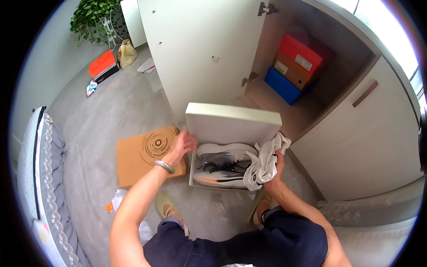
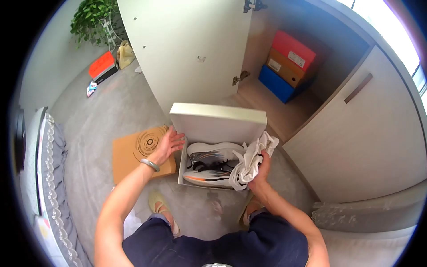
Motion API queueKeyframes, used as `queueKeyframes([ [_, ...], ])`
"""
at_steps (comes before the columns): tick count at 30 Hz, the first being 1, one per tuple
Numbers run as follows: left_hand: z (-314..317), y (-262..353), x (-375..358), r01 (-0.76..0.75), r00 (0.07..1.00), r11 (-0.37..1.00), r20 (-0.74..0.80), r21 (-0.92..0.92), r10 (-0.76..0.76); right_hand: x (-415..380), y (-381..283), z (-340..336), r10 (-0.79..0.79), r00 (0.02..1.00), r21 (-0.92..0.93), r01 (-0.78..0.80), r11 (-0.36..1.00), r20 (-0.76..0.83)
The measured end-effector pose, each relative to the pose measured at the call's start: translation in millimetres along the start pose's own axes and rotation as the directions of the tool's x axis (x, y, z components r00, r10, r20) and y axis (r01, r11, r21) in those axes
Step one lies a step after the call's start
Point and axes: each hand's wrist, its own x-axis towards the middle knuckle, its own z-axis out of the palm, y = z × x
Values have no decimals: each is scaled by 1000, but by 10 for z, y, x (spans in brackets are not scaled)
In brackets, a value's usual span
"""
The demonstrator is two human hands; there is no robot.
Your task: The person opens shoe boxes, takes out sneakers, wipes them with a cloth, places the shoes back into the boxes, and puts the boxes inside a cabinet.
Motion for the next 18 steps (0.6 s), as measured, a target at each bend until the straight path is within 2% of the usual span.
queueKeyframes([
  [1, 62, -17, -8, -3, 1000, 1000, 5, 2, 3, 59, 13, -2, -74, 997, -14, 75, 997, 31],
  [2, 144, -52, -8, -166, 984, 982, -44, 92, 170, 92, 30, -25, -79, 996, -12, 79, 997, 31],
  [3, 227, -53, -17, -319, 938, 929, -77, 186, 338, 93, 53, 24, -191, 981, -102, 187, 977, -24],
  [4, 285, -28, -32, -322, 937, 928, -73, 187, 340, 68, 71, 117, -303, 951, -197, 285, 938, -69],
  [5, 330, -2, -45, -482, 857, 786, 21, 388, 515, 8, 81, 181, -333, 940, -218, 312, 925, -68],
  [6, 363, -1, -25, -608, 749, 575, 154, 548, 645, -26, 95, 247, -338, 938, -216, 315, 924, -74],
  [7, 400, -55, 31, -557, 752, 495, 151, 667, 642, -60, 103, 284, -376, 924, -271, 347, 898, -63],
  [9, 455, -333, 218, -376, 894, 408, 210, 832, 395, -143, 87, 348, -417, 906, -350, 366, 863, -80],
  [10, 487, -493, 259, -219, 976, 446, 187, 868, 115, -184, 80, 377, -421, 903, -357, 367, 859, -85],
  [11, 524, -649, 294, -57, 973, 436, 147, 898, -176, -225, 69, 398, -425, 900, -376, 363, 852, -93],
  [12, 667, -539, 120, -15, 959, 336, 109, 942, -263, -241, 52, 397, -428, 898, -396, 359, 845, -98],
  [14, 688, -849, 204, 0, 982, 375, 71, 927, -174, -224, 44, 321, -412, 905, -405, 339, 849, -107],
  [15, 718, -983, 198, 2, 982, 375, 69, 927, -178, -218, 58, 277, -392, 912, -404, 317, 858, -117],
  [16, 765, -1102, 182, 160, 985, 669, -69, 726, -161, -204, 67, 241, -389, 914, -403, 314, 860, -118],
  [17, 792, -1195, 183, 260, 960, 874, -206, 412, -188, -181, 70, 205, -353, 920, -384, 268, 884, -171],
  [18, 795, -1254, 196, 260, 960, 873, -212, 414, -185, -162, 80, 187, -314, 923, -361, 221, 906, -223],
])
